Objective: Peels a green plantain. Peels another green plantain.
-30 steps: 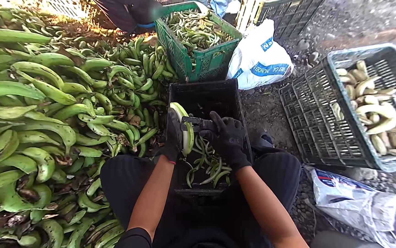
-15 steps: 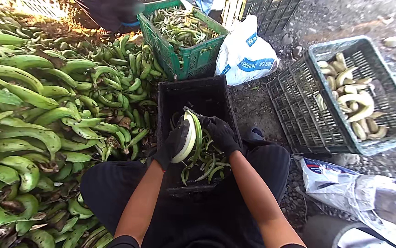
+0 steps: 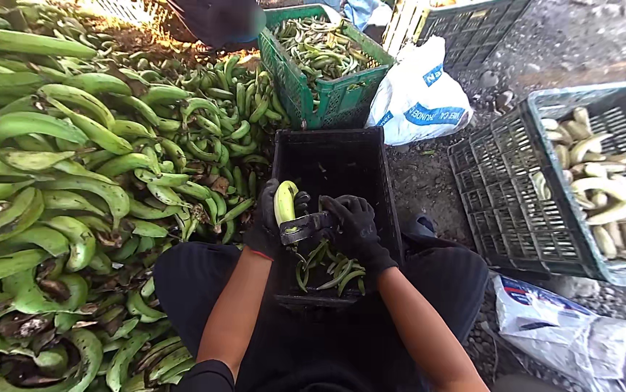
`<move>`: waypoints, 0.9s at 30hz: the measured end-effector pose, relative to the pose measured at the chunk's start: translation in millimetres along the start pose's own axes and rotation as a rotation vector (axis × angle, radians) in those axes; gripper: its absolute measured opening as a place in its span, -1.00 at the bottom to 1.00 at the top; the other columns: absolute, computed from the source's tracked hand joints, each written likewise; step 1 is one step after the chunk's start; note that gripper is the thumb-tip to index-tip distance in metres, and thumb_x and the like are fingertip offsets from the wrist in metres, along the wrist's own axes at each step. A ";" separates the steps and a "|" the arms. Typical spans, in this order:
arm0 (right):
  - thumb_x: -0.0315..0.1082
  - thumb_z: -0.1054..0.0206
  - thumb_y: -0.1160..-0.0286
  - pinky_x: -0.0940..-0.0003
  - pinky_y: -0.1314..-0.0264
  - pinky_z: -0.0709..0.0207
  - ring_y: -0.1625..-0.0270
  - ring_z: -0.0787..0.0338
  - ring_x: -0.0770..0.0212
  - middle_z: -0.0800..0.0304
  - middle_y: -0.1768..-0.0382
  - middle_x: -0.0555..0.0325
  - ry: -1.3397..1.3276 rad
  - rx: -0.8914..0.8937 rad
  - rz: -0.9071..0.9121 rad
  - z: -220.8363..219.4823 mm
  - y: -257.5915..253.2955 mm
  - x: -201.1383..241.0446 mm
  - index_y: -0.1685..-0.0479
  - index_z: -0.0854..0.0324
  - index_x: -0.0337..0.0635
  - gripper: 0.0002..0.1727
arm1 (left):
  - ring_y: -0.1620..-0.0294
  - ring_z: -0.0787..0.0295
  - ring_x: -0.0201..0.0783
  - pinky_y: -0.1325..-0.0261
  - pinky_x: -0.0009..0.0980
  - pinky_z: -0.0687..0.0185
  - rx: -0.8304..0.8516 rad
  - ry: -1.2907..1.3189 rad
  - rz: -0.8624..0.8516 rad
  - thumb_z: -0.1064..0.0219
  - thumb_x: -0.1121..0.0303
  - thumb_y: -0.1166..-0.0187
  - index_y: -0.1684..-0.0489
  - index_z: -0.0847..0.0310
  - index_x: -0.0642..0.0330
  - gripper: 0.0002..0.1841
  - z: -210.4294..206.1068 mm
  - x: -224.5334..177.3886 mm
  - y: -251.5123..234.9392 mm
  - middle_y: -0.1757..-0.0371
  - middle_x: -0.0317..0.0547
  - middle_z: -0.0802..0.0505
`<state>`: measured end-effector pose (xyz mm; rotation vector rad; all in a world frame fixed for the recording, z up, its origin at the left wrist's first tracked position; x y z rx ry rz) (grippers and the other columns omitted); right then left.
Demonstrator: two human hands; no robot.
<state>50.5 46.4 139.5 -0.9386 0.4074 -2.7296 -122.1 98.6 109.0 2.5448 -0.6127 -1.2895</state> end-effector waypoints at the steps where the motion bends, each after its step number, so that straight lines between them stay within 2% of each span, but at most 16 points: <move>1: -0.06 -0.59 -0.13 -0.45 -0.35 -0.36 -0.36 -0.62 -0.41 -0.73 -0.24 -0.24 0.002 -0.036 0.041 1.0 1.4 3.1 -0.44 -0.72 0.03 -0.30 | 0.30 -0.80 -0.28 0.28 -0.37 -0.76 0.011 0.067 0.021 0.19 -0.09 -0.78 -0.09 -0.53 0.04 -0.52 2.1 0.9 -1.1 0.23 -0.14 -0.80; 4: -0.06 -0.60 -0.09 -0.44 -0.28 -0.38 -0.30 -0.67 -0.40 -0.77 -0.18 -0.24 0.040 -0.108 0.068 4.3 3.7 6.8 -0.35 -0.77 0.01 -0.34 | 0.38 -0.78 -0.28 0.37 -0.42 -0.74 -0.005 0.201 0.064 0.21 0.02 -0.79 0.11 -0.53 0.08 -0.56 4.4 3.3 -2.1 0.32 -0.13 -0.77; 6: 0.06 -0.50 -0.25 -0.43 -0.24 -0.41 -0.30 -0.66 -0.40 -0.76 -0.19 -0.24 0.038 -0.069 -0.017 3.9 4.7 4.0 -0.37 -0.76 0.07 -0.38 | 0.47 -0.71 -0.32 0.44 -0.45 -0.68 -0.048 0.153 0.067 0.27 -0.01 -0.78 0.20 -0.51 0.05 -0.53 1.9 3.5 -4.4 0.41 -0.19 -0.72; 8: 0.28 -0.26 -0.44 -0.42 -0.17 -0.44 -0.30 -0.66 -0.40 -0.74 -0.24 -0.27 0.009 0.028 -0.160 -1.8 4.6 -4.7 -0.43 -0.72 0.11 -0.33 | 0.41 -0.72 -0.29 0.39 -0.34 -0.68 -0.129 -0.053 0.024 0.28 -0.16 -0.78 0.01 -0.49 0.01 -0.47 0.4 2.3 -3.9 0.33 -0.18 -0.74; 10: 0.39 -0.09 -0.54 -0.39 -0.20 -0.49 -0.30 -0.68 -0.32 -0.75 -0.24 -0.23 -0.096 0.134 -0.328 -9.5 2.1 -16.8 -0.45 -0.70 0.11 -0.27 | 0.35 -0.73 -0.29 0.31 -0.29 -0.73 -0.130 -0.341 -0.121 0.25 -0.26 -0.78 -0.23 -0.50 0.08 -0.37 -4.9 -0.2 -0.4 0.23 -0.13 -0.77; 11: 0.35 -0.06 -0.62 -0.35 -0.26 -0.50 -0.30 -0.71 -0.23 -0.78 -0.21 -0.16 -0.178 0.174 -0.411 -13.9 1.4 -23.0 -0.41 -0.71 0.08 -0.31 | 0.29 -0.75 -0.29 0.23 -0.26 -0.73 -0.125 -0.512 -0.207 0.26 -0.24 -0.80 -0.27 -0.55 0.09 -0.35 -8.4 -1.3 3.2 0.17 -0.11 -0.81; 12: 0.36 -0.02 -0.66 -0.29 -0.24 -0.54 -0.21 -0.75 -0.12 -0.83 -0.11 -0.07 -0.250 0.192 -0.488 -18.1 1.6 -28.9 -0.30 -0.74 0.05 -0.32 | 0.09 -0.73 -0.25 0.03 -0.17 -0.70 -0.100 -0.676 -0.262 0.25 -0.21 -0.82 -0.41 -0.52 0.04 -0.37 -13.4 -1.6 9.2 -0.02 -0.08 -0.79; 14: 0.30 0.07 -0.77 -0.27 -0.15 -0.56 -0.11 -0.77 -0.11 -0.81 -0.02 -0.12 -0.356 0.250 -0.612 -23.3 4.6 -38.1 -0.29 -0.69 -0.05 -0.32 | -0.13 -0.74 -0.10 -0.14 0.00 -0.68 -0.051 -0.950 -0.322 0.22 -0.11 -0.84 -0.63 -0.37 0.02 -0.41 -29.4 2.1 16.0 -0.26 0.06 -0.74; 16: -0.05 0.03 -0.90 -0.30 -0.21 -0.55 -0.17 -0.76 -0.25 -0.77 -0.08 -0.28 -0.303 0.307 -0.514 -24.5 1.2 -42.5 -0.44 -0.55 -0.20 -0.51 | -0.30 -0.71 0.08 -0.32 0.12 -0.61 0.067 -1.160 -0.316 0.25 0.07 -0.87 -0.82 -0.06 0.18 -0.40 -55.2 5.6 23.8 -0.50 0.28 -0.61; 17: -0.17 -0.05 -0.87 -0.31 -0.24 -0.55 -0.19 -0.76 -0.27 -0.76 -0.10 -0.31 -0.272 0.315 -0.488 -23.7 -1.2 -46.0 -0.49 -0.50 -0.22 -0.57 | -0.33 -0.70 0.03 -0.36 0.05 -0.59 0.113 -1.148 -0.303 0.27 0.11 -0.87 -0.85 0.00 0.19 -0.39 -61.6 7.7 26.3 -0.58 0.24 -0.56; 18: -0.14 0.00 -0.89 -0.29 -0.23 -0.53 -0.17 -0.76 -0.23 -0.77 -0.08 -0.29 -0.320 0.276 -0.534 -23.7 -2.0 -53.4 -0.40 -0.56 -0.25 -0.56 | -0.18 -0.76 -0.12 -0.24 -0.10 -0.68 0.130 -1.058 -0.295 0.30 0.10 -0.86 -0.85 -0.04 0.12 -0.40 -61.2 9.2 25.5 -0.49 0.11 -0.65; 20: 0.12 0.24 -0.87 -0.20 -0.26 -0.58 -0.18 -0.78 -0.06 -0.81 -0.11 -0.13 -0.435 0.167 -0.602 -24.4 -4.7 -67.7 -0.45 -0.59 -0.14 -0.34 | 0.17 -0.83 -0.21 0.11 -0.22 -0.80 0.141 -0.763 -0.229 0.31 -0.04 -0.84 -0.76 -0.23 -0.05 -0.41 -47.9 9.4 17.3 -0.10 -0.04 -0.85; 22: 0.38 0.25 -0.71 -0.14 -0.20 -0.59 -0.12 -0.77 0.07 -0.81 -0.04 0.01 -0.476 0.094 -0.604 -16.9 -5.0 -65.5 -0.32 -0.65 -0.06 -0.20 | 0.29 -0.82 -0.21 0.29 -0.24 -0.79 0.141 -0.450 -0.161 0.24 -0.18 -0.78 -0.45 -0.46 -0.08 -0.43 -34.4 4.8 14.8 0.07 -0.08 -0.86; 24: 0.45 0.13 -0.61 -0.21 -0.16 -0.61 -0.14 -0.78 -0.01 -0.82 -0.04 0.00 -0.301 0.105 -0.453 -6.7 -6.5 -49.4 -0.27 -0.70 0.01 -0.20 | 0.29 -0.76 -0.35 0.29 -0.35 -0.75 0.112 -0.341 -0.190 0.19 -0.26 -0.78 -0.29 -0.59 -0.13 -0.43 -25.2 -6.9 20.6 0.14 -0.23 -0.83; 25: 0.42 0.01 -0.60 -0.31 -0.23 -0.56 -0.25 -0.73 -0.17 -0.77 -0.16 -0.12 -0.217 0.142 -0.351 -4.0 -3.8 -38.9 -0.41 -0.65 0.03 -0.24 | 0.24 -0.75 -0.42 0.23 -0.39 -0.74 0.099 -0.310 -0.203 0.16 -0.21 -0.80 -0.26 -0.59 -0.14 -0.49 -22.6 -12.6 22.5 0.14 -0.29 -0.81; 27: 0.48 -0.07 -0.45 -0.39 -0.20 -0.49 -0.27 -0.67 -0.34 -0.73 -0.22 -0.26 -0.113 0.134 -0.129 -2.0 0.2 -20.9 -0.47 -0.65 0.01 -0.14 | 0.14 -0.77 -0.38 0.10 -0.37 -0.76 0.083 -0.212 -0.143 0.15 -0.09 -0.84 -0.36 -0.51 -0.06 -0.53 -16.2 -18.0 18.0 0.04 -0.23 -0.80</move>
Point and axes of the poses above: each hand's wrist, its own y-axis away from the middle knuckle, its own z-axis out of the back of the hand, x = y × z, the point moved 7 cm from there along -y, towards the middle knuckle
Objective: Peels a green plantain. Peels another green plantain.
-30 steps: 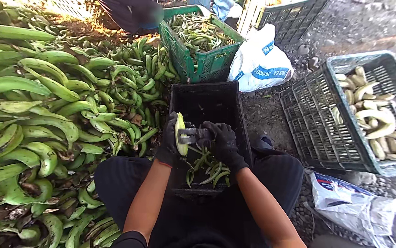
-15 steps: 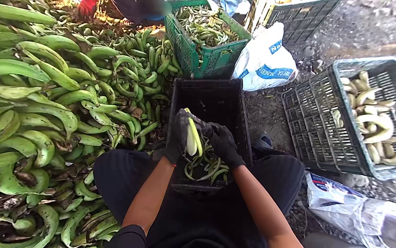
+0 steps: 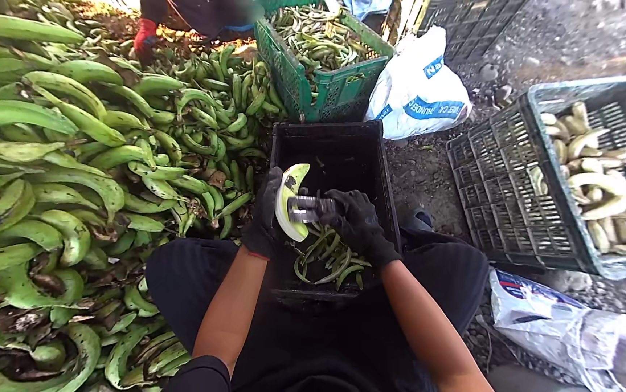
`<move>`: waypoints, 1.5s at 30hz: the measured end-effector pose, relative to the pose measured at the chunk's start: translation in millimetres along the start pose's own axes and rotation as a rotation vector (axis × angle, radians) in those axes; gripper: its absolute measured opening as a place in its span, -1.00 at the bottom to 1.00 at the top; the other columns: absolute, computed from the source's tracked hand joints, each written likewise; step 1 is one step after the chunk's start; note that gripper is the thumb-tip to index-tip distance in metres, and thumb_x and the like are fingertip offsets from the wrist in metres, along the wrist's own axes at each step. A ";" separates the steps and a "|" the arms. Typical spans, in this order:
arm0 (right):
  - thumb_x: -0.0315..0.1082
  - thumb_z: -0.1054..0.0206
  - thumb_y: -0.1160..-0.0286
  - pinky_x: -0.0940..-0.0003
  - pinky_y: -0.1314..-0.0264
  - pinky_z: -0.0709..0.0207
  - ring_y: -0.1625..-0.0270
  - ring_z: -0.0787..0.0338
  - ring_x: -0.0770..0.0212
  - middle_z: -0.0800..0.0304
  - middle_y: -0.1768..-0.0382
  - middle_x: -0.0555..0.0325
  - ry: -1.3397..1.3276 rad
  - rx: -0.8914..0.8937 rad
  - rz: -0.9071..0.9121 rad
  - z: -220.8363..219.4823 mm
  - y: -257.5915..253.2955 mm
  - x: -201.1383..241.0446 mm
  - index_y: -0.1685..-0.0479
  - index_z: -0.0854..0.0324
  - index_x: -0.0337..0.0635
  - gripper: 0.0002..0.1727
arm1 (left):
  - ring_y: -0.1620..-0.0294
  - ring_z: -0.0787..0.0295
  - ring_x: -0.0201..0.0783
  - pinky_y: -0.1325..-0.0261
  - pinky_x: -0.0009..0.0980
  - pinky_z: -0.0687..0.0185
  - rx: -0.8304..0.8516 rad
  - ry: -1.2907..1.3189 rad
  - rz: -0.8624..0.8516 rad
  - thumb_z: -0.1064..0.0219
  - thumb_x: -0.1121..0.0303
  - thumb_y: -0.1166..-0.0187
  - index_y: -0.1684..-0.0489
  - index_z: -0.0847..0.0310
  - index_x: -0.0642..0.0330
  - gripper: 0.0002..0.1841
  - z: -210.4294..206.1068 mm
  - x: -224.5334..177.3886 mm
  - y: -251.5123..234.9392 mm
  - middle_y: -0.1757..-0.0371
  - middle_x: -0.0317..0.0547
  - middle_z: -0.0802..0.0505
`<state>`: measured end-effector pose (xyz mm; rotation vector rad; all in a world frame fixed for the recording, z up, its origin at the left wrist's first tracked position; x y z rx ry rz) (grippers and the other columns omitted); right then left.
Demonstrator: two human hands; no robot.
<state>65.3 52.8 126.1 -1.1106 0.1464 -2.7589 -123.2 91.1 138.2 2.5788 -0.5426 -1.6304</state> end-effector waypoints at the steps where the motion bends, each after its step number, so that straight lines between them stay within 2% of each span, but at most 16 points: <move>1: 0.50 -0.04 -0.41 -0.39 -0.18 -0.48 -0.26 -0.67 -0.36 -0.73 -0.20 -0.28 0.027 -0.027 0.102 0.2 4.0 6.9 -0.45 -0.68 -0.01 -0.10 | 0.27 -0.78 -0.35 0.25 -0.41 -0.76 -0.030 0.081 0.065 0.20 -0.08 -0.84 -0.29 -0.49 -0.02 -0.53 0.7 0.1 -4.3 0.15 -0.20 -0.79; 3: 0.61 0.08 -0.34 -0.36 -0.18 -0.45 -0.22 -0.69 -0.33 -0.76 -0.14 -0.25 0.056 -0.092 0.222 3.7 10.6 16.6 -0.38 -0.74 -0.01 -0.01 | 0.48 -0.76 -0.27 0.50 -0.42 -0.72 -0.064 0.206 0.160 0.30 -0.07 -0.84 -0.17 -0.49 0.11 -0.47 3.6 0.5 -13.5 0.31 -0.08 -0.78; 9: 0.58 0.04 -0.34 -0.34 -0.12 -0.46 -0.17 -0.71 -0.32 -0.78 -0.09 -0.24 0.089 -0.107 0.206 8.2 14.8 20.3 -0.31 -0.79 0.00 -0.05 | 0.53 -0.74 -0.28 0.55 -0.43 -0.69 -0.090 0.158 0.200 0.28 -0.07 -0.84 -0.16 -0.49 0.10 -0.48 6.2 3.0 -12.8 0.37 -0.09 -0.77; 13: 0.30 -0.16 -0.54 -0.40 -0.14 -0.49 -0.24 -0.70 -0.35 -0.77 -0.16 -0.25 0.015 0.027 -0.094 -4.7 8.9 10.4 -0.35 -0.75 0.01 -0.33 | 0.18 -0.74 -0.34 0.13 -0.26 -0.74 -0.132 -0.276 0.007 0.17 -0.21 -0.80 -0.41 -0.49 -0.02 -0.43 3.8 3.1 5.4 0.06 -0.18 -0.78; 17: 0.46 0.04 -0.61 -0.33 -0.09 -0.56 -0.09 -0.78 -0.12 -0.83 0.02 -0.07 -0.188 0.073 -0.472 -16.4 1.3 -24.1 -0.23 -0.73 0.02 -0.23 | -0.04 -0.75 -0.23 -0.11 -0.09 -0.72 -0.171 -0.667 -0.162 0.32 -0.19 -0.84 -0.46 -0.51 0.08 -0.33 -9.7 12.3 7.7 -0.11 -0.01 -0.78; 20: 0.30 0.15 -0.77 -0.29 -0.14 -0.53 -0.07 -0.77 -0.14 -0.81 0.05 -0.17 -0.307 0.045 -0.638 -18.1 -2.9 -49.4 -0.15 -0.70 -0.19 -0.25 | -0.33 -0.73 -0.07 -0.42 0.03 -0.58 -0.077 -0.881 -0.209 0.28 0.00 -0.90 -0.69 -0.36 0.11 -0.41 -26.7 9.3 10.4 -0.38 0.14 -0.74; 22: 0.22 0.20 -0.84 -0.28 -0.22 -0.54 -0.13 -0.78 -0.15 -0.81 -0.02 -0.20 -0.331 -0.001 -0.687 -13.9 -4.4 -62.9 -0.18 -0.68 -0.24 -0.27 | -0.03 -0.83 -0.18 -0.10 -0.16 -0.76 -0.012 -0.733 -0.204 0.32 -0.03 -0.88 -0.73 -0.29 -0.01 -0.41 -34.7 2.4 12.4 -0.21 0.01 -0.81; 23: 0.32 0.22 -0.79 -0.26 -0.18 -0.55 -0.09 -0.78 -0.10 -0.81 0.02 -0.14 -0.345 -0.037 -0.683 -11.4 -5.1 -65.2 -0.12 -0.70 -0.19 -0.22 | 0.14 -0.86 -0.20 0.10 -0.22 -0.83 0.013 -0.574 -0.168 0.31 -0.12 -0.85 -0.70 -0.31 -0.06 -0.39 -33.0 0.5 12.0 -0.07 -0.05 -0.85; 27: 0.41 0.02 -0.60 -0.10 -0.21 -0.62 -0.11 -0.79 0.12 -0.85 0.01 0.09 -0.299 -0.061 -0.329 8.0 -6.0 -33.2 -0.18 -0.76 -0.01 -0.26 | 0.24 -0.85 -0.23 0.24 -0.25 -0.80 -0.111 -0.179 -0.025 0.32 -0.21 -0.82 -0.39 -0.50 0.00 -0.37 -0.4 2.9 8.4 0.07 -0.09 -0.89; 29: 0.43 -0.07 -0.50 -0.29 -0.26 -0.52 -0.25 -0.72 -0.13 -0.80 -0.15 -0.08 -0.086 0.001 -0.085 11.9 0.8 -11.0 -0.31 -0.75 0.04 -0.24 | 0.09 -0.79 -0.28 0.03 -0.21 -0.76 -0.141 -0.150 -0.018 0.29 -0.15 -0.84 -0.46 -0.48 -0.02 -0.41 14.3 0.7 10.2 -0.04 -0.14 -0.83; 32: 0.44 -0.20 -0.36 -0.41 -0.20 -0.47 -0.25 -0.70 -0.36 -0.77 -0.17 -0.24 0.122 0.037 0.136 13.1 15.6 15.3 -0.37 -0.75 0.02 -0.19 | 0.48 -0.74 -0.30 0.44 -0.40 -0.69 -0.145 -0.029 0.048 0.39 -0.18 -0.81 -0.35 -0.51 0.03 -0.35 17.2 -1.8 3.9 0.27 -0.12 -0.84; 34: 0.39 -0.20 -0.35 -0.41 -0.17 -0.44 -0.23 -0.70 -0.37 -0.77 -0.14 -0.25 0.139 0.025 0.149 11.9 19.8 20.3 -0.34 -0.78 0.01 -0.22 | 0.52 -0.78 -0.23 0.46 -0.35 -0.74 -0.163 -0.028 0.044 0.45 -0.10 -0.84 -0.27 -0.48 0.16 -0.36 16.8 -4.8 -2.2 0.38 -0.07 -0.83; 37: 0.36 -0.21 -0.44 -0.38 -0.13 -0.48 -0.22 -0.70 -0.32 -0.77 -0.14 -0.22 0.112 0.046 -0.021 5.8 16.9 16.5 -0.33 -0.77 0.06 -0.30 | 0.35 -0.80 -0.24 0.24 -0.25 -0.78 -0.240 -0.195 -0.013 0.38 -0.11 -0.85 -0.31 -0.50 0.16 -0.37 14.4 -4.4 4.8 0.27 -0.06 -0.83; 39: 0.20 -0.25 -0.57 -0.43 -0.17 -0.44 -0.29 -0.66 -0.37 -0.74 -0.19 -0.27 0.060 0.056 -0.202 1.2 11.6 8.4 -0.36 -0.73 0.00 -0.41 | -0.08 -0.75 -0.22 -0.21 -0.16 -0.69 -0.292 -0.480 -0.099 0.36 -0.04 -0.89 -0.47 -0.44 0.30 -0.35 11.4 -6.4 6.0 -0.11 0.09 -0.76; 41: 0.23 -0.18 -0.65 -0.44 -0.15 -0.49 -0.26 -0.71 -0.30 -0.78 -0.13 -0.20 0.017 0.045 -0.394 -0.6 2.5 -9.8 -0.28 -0.74 0.02 -0.44 | -0.38 -0.64 -0.02 -0.43 0.09 -0.52 -0.302 -0.720 -0.132 0.35 -0.19 -0.84 -0.59 -0.38 0.23 -0.26 9.9 2.0 12.4 -0.37 0.23 -0.68; 45: 0.51 0.11 -0.59 -0.36 -0.12 -0.55 -0.10 -0.81 -0.13 -0.86 0.06 -0.08 -0.139 -0.014 -0.680 4.8 -3.8 -58.2 -0.12 -0.76 0.00 -0.18 | -0.12 -0.72 -0.19 -0.21 -0.10 -0.67 -0.233 -0.634 -0.106 0.35 -0.15 -0.86 -0.51 -0.44 0.18 -0.32 -5.6 5.6 17.0 -0.17 0.07 -0.75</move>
Point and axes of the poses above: each hand's wrist, its own y-axis away from the middle knuckle, its own z-axis out of the back of the hand, x = y × z, the point moved 7 cm from there along -y, towards the middle knuckle
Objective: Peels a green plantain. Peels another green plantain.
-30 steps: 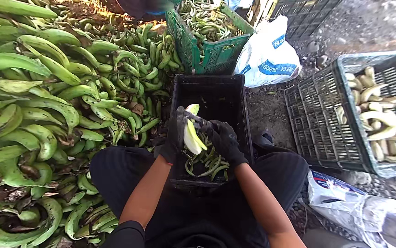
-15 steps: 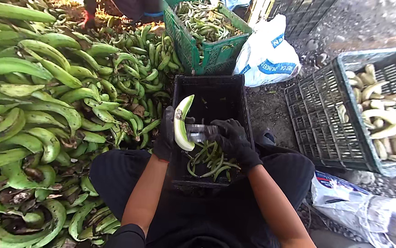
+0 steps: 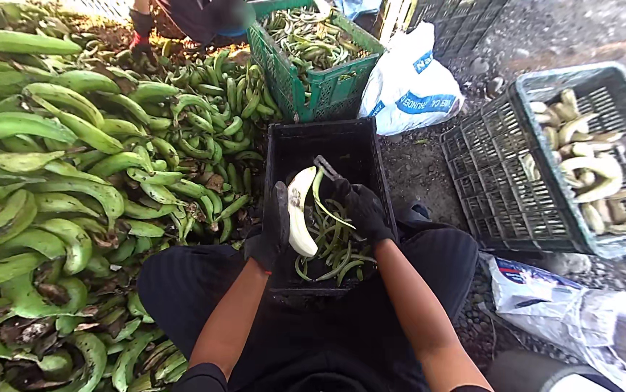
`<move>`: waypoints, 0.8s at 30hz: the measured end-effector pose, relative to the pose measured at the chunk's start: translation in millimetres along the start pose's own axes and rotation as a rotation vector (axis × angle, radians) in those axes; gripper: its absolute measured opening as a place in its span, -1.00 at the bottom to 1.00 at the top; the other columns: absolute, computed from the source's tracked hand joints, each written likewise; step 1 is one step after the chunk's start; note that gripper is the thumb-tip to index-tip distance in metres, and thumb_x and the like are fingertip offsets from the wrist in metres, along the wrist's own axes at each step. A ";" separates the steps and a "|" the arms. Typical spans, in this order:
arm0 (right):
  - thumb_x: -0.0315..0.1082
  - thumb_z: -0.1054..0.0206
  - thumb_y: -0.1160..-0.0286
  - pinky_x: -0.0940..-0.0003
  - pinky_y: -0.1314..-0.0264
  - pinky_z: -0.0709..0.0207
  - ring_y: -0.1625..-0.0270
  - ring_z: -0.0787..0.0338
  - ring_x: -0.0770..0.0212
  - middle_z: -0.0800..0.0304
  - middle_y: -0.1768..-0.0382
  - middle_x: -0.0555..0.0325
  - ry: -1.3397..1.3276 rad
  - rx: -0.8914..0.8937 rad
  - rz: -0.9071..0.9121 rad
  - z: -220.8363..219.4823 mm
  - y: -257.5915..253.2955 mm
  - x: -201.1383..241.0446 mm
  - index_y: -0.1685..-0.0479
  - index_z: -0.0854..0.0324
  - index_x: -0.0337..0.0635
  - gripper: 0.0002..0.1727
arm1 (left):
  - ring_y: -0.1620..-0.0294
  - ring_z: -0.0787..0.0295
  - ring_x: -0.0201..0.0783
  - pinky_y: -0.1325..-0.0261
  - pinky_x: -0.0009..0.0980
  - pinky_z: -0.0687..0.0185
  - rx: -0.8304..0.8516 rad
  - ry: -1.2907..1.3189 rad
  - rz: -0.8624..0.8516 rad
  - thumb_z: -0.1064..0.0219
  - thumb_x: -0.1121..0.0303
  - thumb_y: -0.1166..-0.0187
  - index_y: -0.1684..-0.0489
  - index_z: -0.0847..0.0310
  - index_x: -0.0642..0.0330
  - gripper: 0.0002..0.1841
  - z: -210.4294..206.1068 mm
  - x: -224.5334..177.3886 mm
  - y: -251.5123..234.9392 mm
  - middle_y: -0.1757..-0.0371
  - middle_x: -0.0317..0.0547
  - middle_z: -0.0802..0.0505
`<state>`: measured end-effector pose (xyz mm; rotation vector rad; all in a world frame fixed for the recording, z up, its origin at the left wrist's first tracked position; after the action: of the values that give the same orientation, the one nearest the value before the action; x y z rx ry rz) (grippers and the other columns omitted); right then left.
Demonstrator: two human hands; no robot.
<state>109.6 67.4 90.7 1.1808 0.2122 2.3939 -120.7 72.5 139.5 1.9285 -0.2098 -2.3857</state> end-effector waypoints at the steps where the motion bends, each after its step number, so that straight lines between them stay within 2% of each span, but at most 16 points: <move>1: 0.50 0.14 -0.61 -0.35 -0.14 -0.54 -0.10 -0.80 -0.13 -0.85 0.06 -0.10 -0.041 -0.010 -0.015 5.8 -2.3 -4.1 -0.13 -0.75 -0.04 -0.16 | -0.03 -0.74 -0.22 -0.14 -0.15 -0.70 0.021 0.068 0.016 0.33 -0.13 -0.87 -0.51 -0.44 0.19 -0.34 0.6 -2.1 1.7 -0.10 0.04 -0.77; 3: 0.49 0.11 -0.61 -0.28 -0.06 -0.53 0.02 -0.77 -0.07 -0.81 0.15 -0.07 -0.124 -0.024 0.024 14.8 0.6 -1.0 -0.10 -0.72 -0.08 -0.17 | 0.32 -0.80 -0.24 0.23 -0.25 -0.79 0.059 0.269 0.070 0.29 -0.16 -0.85 -0.38 -0.49 0.12 -0.38 4.4 6.4 -2.8 0.21 -0.06 -0.83; 5: 0.58 0.08 -0.49 -0.22 0.01 -0.55 0.08 -0.77 0.02 -0.80 0.21 0.04 -0.132 -0.034 0.079 18.3 4.3 4.3 -0.06 -0.73 0.01 -0.15 | 0.40 -0.78 -0.28 0.35 -0.35 -0.76 0.176 0.510 0.143 0.29 -0.11 -0.85 -0.30 -0.54 0.06 -0.42 3.9 11.1 -6.3 0.28 -0.11 -0.84; 7: 0.62 0.07 -0.43 -0.26 -0.06 -0.56 -0.02 -0.79 0.00 -0.83 0.10 0.05 -0.088 -0.027 0.107 17.0 8.8 5.1 -0.14 -0.75 0.10 -0.14 | 0.48 -0.79 -0.34 0.47 -0.47 -0.75 0.304 0.706 0.199 0.41 -0.06 -0.83 -0.24 -0.62 0.09 -0.35 -4.4 7.1 -4.2 0.32 -0.13 -0.86; 9: 0.67 0.10 -0.37 -0.27 -0.07 -0.56 -0.06 -0.80 -0.01 -0.85 0.07 0.07 -0.054 -0.036 0.137 18.1 13.4 6.5 -0.14 -0.77 0.14 -0.10 | 0.49 -0.76 -0.37 0.47 -0.51 -0.71 0.374 0.768 0.226 0.39 -0.07 -0.81 -0.26 -0.63 0.09 -0.35 -7.7 10.3 -2.4 0.32 -0.14 -0.84; 11: 0.67 0.11 -0.36 -0.25 -0.03 -0.56 -0.04 -0.79 0.00 -0.84 0.10 0.08 -0.024 -0.076 0.198 22.6 17.7 12.8 -0.06 -0.78 0.13 -0.10 | 0.51 -0.74 -0.40 0.50 -0.55 -0.68 0.412 0.803 0.255 0.37 -0.05 -0.81 -0.25 -0.63 0.10 -0.37 -11.1 14.1 -1.6 0.32 -0.16 -0.83; 14: 0.47 -0.02 -0.53 -0.29 -0.22 -0.54 -0.21 -0.76 -0.09 -0.84 -0.03 0.00 0.090 -0.048 0.350 15.7 20.2 20.6 -0.14 -0.79 0.08 -0.26 | 0.51 -0.73 -0.43 0.52 -0.58 -0.67 0.426 0.893 0.249 0.23 0.05 -0.80 -0.20 -0.61 0.13 -0.49 -12.9 24.1 -1.3 0.29 -0.16 -0.82; 16: 0.39 -0.09 -0.55 -0.28 -0.16 -0.57 -0.16 -0.78 -0.07 -0.86 0.02 0.04 0.133 0.022 0.483 2.7 23.4 24.9 -0.10 -0.81 0.11 -0.36 | 0.37 -0.76 -0.46 0.36 -0.55 -0.72 0.325 0.827 0.150 0.06 0.15 -0.80 -0.11 -0.60 0.06 -0.68 -3.7 36.2 -3.4 0.26 -0.23 -0.80; 17: 0.30 -0.13 -0.59 -0.27 -0.20 -0.55 -0.19 -0.77 -0.08 -0.86 -0.02 0.02 0.127 0.086 0.535 -1.5 28.8 28.4 -0.16 -0.81 0.08 -0.42 | 0.26 -0.76 -0.47 0.21 -0.51 -0.73 0.258 0.706 0.092 0.02 0.18 -0.82 -0.15 -0.59 0.04 -0.72 3.3 38.8 -2.2 0.20 -0.26 -0.79; 18: 0.20 -0.15 -0.63 -0.25 -0.27 -0.53 -0.23 -0.76 -0.09 -0.85 -0.08 -0.02 0.106 0.161 0.576 -4.2 34.7 31.5 -0.23 -0.79 0.03 -0.45 | 0.21 -0.76 -0.47 0.15 -0.49 -0.74 0.207 0.620 0.072 0.01 0.18 -0.82 -0.18 -0.58 0.03 -0.72 6.3 37.2 0.5 0.17 -0.28 -0.80; 20: 0.16 -0.14 -0.63 -0.12 -0.34 -0.56 -0.22 -0.78 0.02 -0.85 -0.09 0.00 -0.001 0.285 0.650 -7.2 43.8 34.5 -0.21 -0.80 -0.06 -0.44 | 0.09 -0.78 -0.43 0.02 -0.44 -0.74 0.193 0.528 0.070 0.08 0.13 -0.86 -0.30 -0.57 0.03 -0.64 7.5 26.6 8.7 0.03 -0.25 -0.84; 22: 0.12 -0.18 -0.62 -0.02 -0.34 -0.59 -0.17 -0.79 0.12 -0.85 -0.06 0.03 -0.070 0.397 0.691 -8.3 54.0 37.0 -0.14 -0.82 -0.10 -0.47 | 0.16 -0.81 -0.40 0.09 -0.44 -0.75 0.257 0.546 0.126 0.18 0.03 -0.87 -0.35 -0.56 -0.01 -0.56 5.5 25.9 7.3 0.00 -0.22 -0.87; 24: 0.11 -0.25 -0.54 0.00 -0.26 -0.60 -0.08 -0.80 0.14 -0.87 0.05 0.07 -0.041 0.420 0.756 -10.4 63.7 39.6 -0.06 -0.85 -0.10 -0.50 | 0.43 -0.70 -0.45 0.38 -0.54 -0.65 0.357 0.658 0.198 0.31 -0.09 -0.84 -0.22 -0.59 -0.02 -0.45 -1.6 29.2 -0.8 0.19 -0.23 -0.85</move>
<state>59.3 30.2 133.5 1.7367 0.3083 3.0641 -125.3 69.3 110.9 2.5722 -0.7691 -1.5588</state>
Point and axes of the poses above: each hand's wrist, its own y-axis away from the middle knuckle, its own z-axis out of the back of the hand, x = y × z, the point moved 7 cm from there along -y, towards the middle knuckle
